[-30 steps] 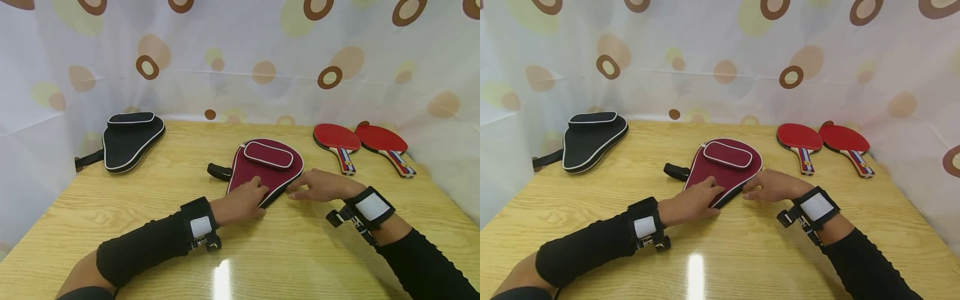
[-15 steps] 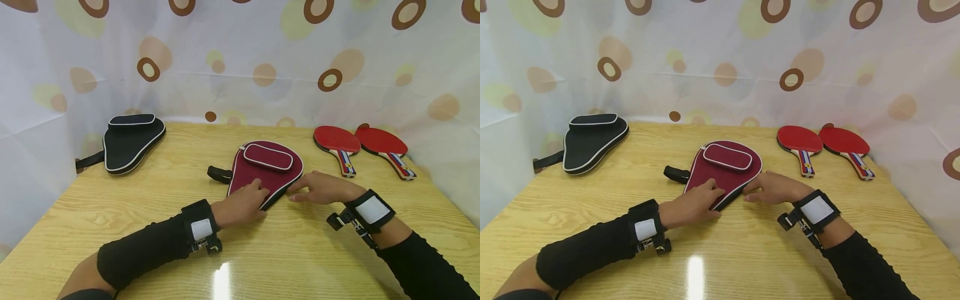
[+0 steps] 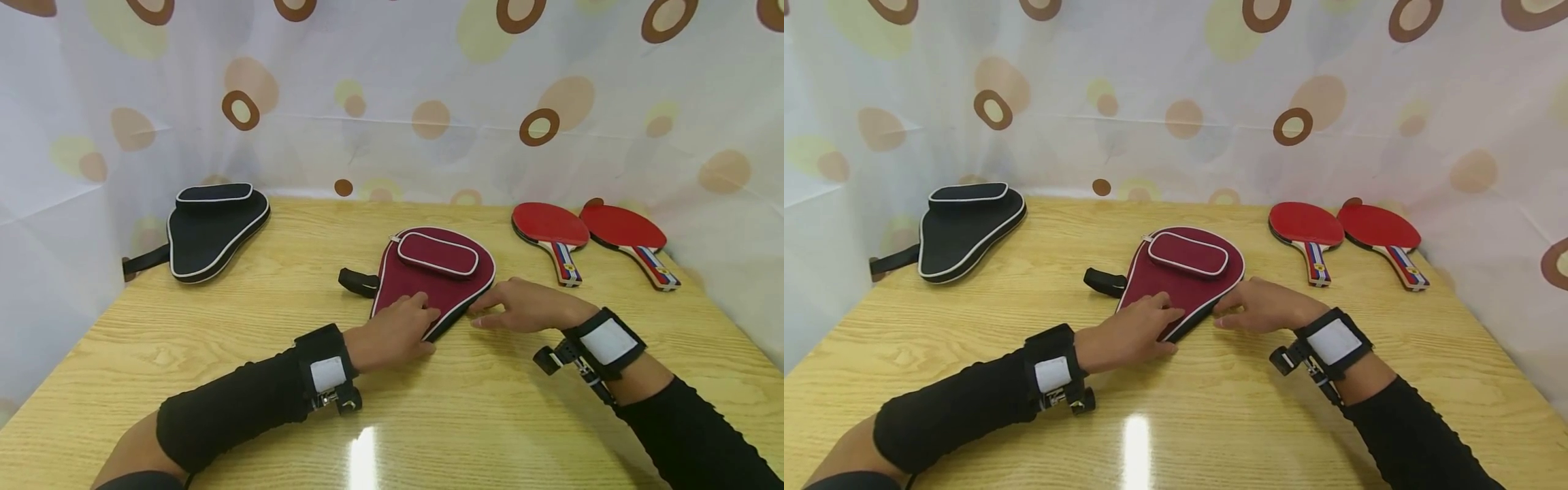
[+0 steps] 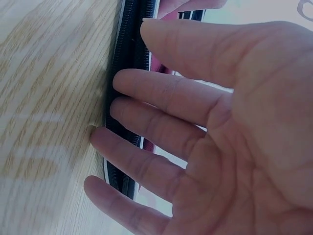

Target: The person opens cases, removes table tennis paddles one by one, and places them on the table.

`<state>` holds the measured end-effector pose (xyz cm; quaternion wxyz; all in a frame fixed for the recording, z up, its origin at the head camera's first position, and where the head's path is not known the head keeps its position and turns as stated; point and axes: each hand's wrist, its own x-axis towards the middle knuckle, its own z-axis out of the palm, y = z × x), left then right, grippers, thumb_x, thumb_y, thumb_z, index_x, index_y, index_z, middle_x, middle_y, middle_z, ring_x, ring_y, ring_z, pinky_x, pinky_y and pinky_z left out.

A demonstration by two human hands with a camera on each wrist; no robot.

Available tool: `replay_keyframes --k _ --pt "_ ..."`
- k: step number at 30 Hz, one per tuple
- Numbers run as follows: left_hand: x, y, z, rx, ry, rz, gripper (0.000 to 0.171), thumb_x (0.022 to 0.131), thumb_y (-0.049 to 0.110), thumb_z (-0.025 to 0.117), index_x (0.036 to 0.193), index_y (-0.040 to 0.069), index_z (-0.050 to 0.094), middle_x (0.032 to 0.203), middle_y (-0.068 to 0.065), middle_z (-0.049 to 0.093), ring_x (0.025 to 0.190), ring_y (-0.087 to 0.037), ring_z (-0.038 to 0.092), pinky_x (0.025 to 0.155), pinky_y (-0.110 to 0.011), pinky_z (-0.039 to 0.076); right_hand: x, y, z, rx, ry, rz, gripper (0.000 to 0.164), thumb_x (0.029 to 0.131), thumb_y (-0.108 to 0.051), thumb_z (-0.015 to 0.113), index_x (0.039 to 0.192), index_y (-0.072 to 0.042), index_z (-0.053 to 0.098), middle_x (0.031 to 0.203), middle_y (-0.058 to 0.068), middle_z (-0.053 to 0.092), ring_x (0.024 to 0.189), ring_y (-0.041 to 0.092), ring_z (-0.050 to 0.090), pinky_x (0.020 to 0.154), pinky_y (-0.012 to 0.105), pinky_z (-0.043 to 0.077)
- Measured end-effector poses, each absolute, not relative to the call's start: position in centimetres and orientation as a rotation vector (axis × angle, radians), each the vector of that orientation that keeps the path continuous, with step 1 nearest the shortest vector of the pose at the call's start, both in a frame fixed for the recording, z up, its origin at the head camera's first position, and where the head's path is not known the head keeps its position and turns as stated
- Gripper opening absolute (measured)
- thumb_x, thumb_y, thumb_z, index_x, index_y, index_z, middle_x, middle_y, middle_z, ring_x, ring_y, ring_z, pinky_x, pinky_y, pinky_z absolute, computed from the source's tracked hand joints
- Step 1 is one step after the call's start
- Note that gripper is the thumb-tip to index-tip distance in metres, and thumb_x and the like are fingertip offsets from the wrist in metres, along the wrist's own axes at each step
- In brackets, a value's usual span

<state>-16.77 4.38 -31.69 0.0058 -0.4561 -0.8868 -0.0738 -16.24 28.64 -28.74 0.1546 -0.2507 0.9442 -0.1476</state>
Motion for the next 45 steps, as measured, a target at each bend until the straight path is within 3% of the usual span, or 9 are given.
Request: replay_keyframes --k 15,19,22,26,29,32,35,39,45 --pt "-17.8 3.5 -30.4 -1.588 -2.858 -0.29 0.048 0.086 0.033 0.069 0.126 0.007 0.061 0.104 -0.006 0.061 0.09 -0.015 0.056 0.079 -0.025 0.046 -16.5 28.7 -28.4 -0.745 2.699 -0.41 0.033 0.093 -0.038 0.058 0.116 -0.016 0.07 0.114 0.001 0.068 0.108 0.02 0.062 0.085 0.039 0.051" --pt "-19.1 1.9 -28.3 -1.574 -2.947 -0.546 0.043 0.088 0.029 0.068 0.125 0.007 0.062 0.113 -0.006 0.063 0.095 -0.014 0.059 0.082 -0.025 0.047 -16.5 28.9 -27.8 -0.79 2.765 -0.426 0.023 0.094 -0.03 0.06 0.105 -0.016 0.074 0.098 -0.003 0.071 0.089 0.014 0.064 0.075 0.033 0.052" --pt "-19.9 0.2 -27.5 -1.44 -2.973 -0.666 0.036 0.088 0.027 0.068 0.116 0.004 0.064 0.109 -0.007 0.063 0.09 -0.016 0.058 0.078 -0.026 0.047 -16.7 28.8 -27.3 -0.8 2.862 -0.46 0.015 0.092 -0.024 0.063 0.096 -0.015 0.074 0.087 -0.005 0.068 0.075 0.01 0.059 0.065 0.029 0.048" --pt "-19.6 -1.4 -28.0 -1.312 -3.023 -0.682 0.04 0.085 0.033 0.071 0.112 0.006 0.062 0.105 -0.009 0.058 0.092 -0.018 0.052 0.078 -0.029 0.045 -17.8 28.3 -27.3 -0.759 2.963 -0.474 0.027 0.091 -0.024 0.065 0.113 -0.009 0.067 0.101 0.007 0.064 0.082 0.017 0.058 0.068 0.034 0.048" --pt "-18.8 -1.7 -29.2 -1.288 -3.027 -0.66 0.051 0.081 0.039 0.074 0.119 0.009 0.059 0.114 -0.015 0.05 0.098 -0.024 0.047 0.082 -0.033 0.044 -19.4 27.9 -28.1 -0.715 2.948 -0.473 0.05 0.091 -0.029 0.064 0.135 -0.009 0.051 0.124 0.023 0.049 0.106 0.033 0.051 0.082 0.047 0.047" --pt "-18.1 -1.2 -30.1 -1.281 -3.021 -0.605 0.061 0.077 0.043 0.077 0.125 0.012 0.056 0.122 -0.018 0.043 0.101 -0.029 0.046 0.086 -0.034 0.045 -21.1 27.7 -29.2 -0.63 2.905 -0.492 0.065 0.091 -0.036 0.062 0.146 -0.014 0.036 0.137 0.031 0.032 0.124 0.044 0.036 0.092 0.057 0.039" --pt "-17.6 -0.4 -30.7 -1.26 -3.025 -0.538 0.064 0.075 0.045 0.078 0.124 0.01 0.055 0.122 -0.018 0.042 0.097 -0.028 0.05 0.084 -0.032 0.047 -22.6 27.6 -30.3 -0.578 2.884 -0.473 0.072 0.091 -0.042 0.061 0.148 -0.011 0.03 0.14 0.034 0.029 0.127 0.047 0.032 0.096 0.06 0.035" --pt "-17.1 0.3 -30.9 -1.221 -3.035 -0.416 0.06 0.076 0.049 0.075 0.116 0.008 0.057 0.112 -0.015 0.046 0.086 -0.024 0.055 0.079 -0.031 0.048 -24.1 27.3 -31.2 -0.569 2.895 -0.39 0.07 0.09 -0.046 0.06 0.143 -0.005 0.039 0.137 0.033 0.037 0.124 0.047 0.037 0.098 0.058 0.033" --pt "-16.9 1.1 -30.6 -1.173 -3.041 -0.258 0.051 0.08 0.048 0.071 0.108 0.006 0.062 0.103 -0.012 0.05 0.079 -0.025 0.055 0.069 -0.034 0.05 -24.7 26.9 -30.7 -0.554 2.946 -0.21 0.065 0.088 -0.047 0.063 0.137 -0.006 0.051 0.135 0.03 0.043 0.12 0.049 0.041 0.093 0.062 0.037"
